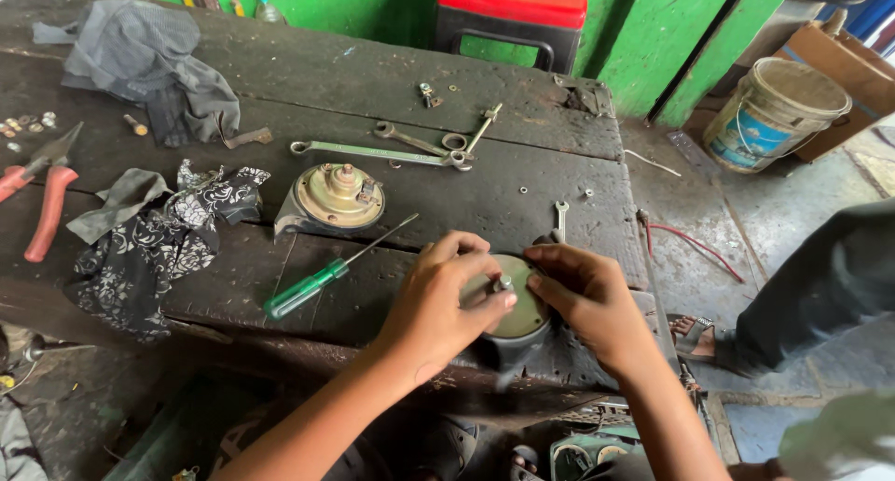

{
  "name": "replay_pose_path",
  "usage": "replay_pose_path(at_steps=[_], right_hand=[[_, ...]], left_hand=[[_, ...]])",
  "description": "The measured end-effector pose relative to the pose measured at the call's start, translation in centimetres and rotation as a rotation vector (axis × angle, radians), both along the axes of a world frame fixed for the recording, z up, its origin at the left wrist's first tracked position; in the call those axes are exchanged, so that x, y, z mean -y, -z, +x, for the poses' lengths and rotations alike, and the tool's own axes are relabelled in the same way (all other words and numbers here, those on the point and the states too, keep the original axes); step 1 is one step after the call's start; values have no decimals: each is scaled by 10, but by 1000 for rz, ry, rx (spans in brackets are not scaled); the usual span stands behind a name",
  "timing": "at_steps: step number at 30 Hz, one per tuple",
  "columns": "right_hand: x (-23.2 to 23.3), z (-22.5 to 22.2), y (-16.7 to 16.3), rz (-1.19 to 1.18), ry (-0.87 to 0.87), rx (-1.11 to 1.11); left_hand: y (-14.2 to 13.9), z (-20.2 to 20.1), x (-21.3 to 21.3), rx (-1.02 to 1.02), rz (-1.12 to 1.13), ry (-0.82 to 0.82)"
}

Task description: The person pries open a motorcycle horn with a screwdriver on a workbench, separates its metal cover and internal parts, handles a rubber gasket and mounting bracket, then fits the cover back onto the horn body and presses the parts together while seated low at the bench.

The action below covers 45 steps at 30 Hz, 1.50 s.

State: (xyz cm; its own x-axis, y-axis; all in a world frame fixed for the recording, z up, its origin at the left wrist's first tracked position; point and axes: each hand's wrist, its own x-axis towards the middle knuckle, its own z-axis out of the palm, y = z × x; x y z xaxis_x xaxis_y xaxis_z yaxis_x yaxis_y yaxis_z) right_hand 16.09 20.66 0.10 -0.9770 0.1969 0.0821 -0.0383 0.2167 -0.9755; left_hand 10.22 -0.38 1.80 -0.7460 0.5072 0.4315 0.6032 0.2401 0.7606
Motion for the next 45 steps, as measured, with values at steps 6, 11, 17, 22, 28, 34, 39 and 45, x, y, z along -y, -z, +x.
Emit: replay_pose_path(at_steps=[6, 11, 17, 22, 28, 34, 39, 45], right_hand=[[9, -6, -10, -120, -128, 29], [21, -19, -17, -155, -209, 103], [22, -22, -25, -37, -203, 58], [20, -9, -34, 78, -125, 8], [45, 9, -44, 494, -55, -12], [58, 10, -52, 634, -32, -111], [50, 6, -39, 507, -53, -105], [28, 0, -17, 340, -62, -80]], left_hand=[[-13, 2, 13, -148, -103, 46], [-14, -4, 28, 131, -22, 236], [-9, -4, 32, 117, -26, 204], [-5, -4, 32, 35, -45, 129], [-1, 1, 28, 4, -79, 79], [5, 3, 26, -2, -74, 57], [12, 3, 25, -23, -56, 40], [13, -7, 29, 38, 59, 168]])
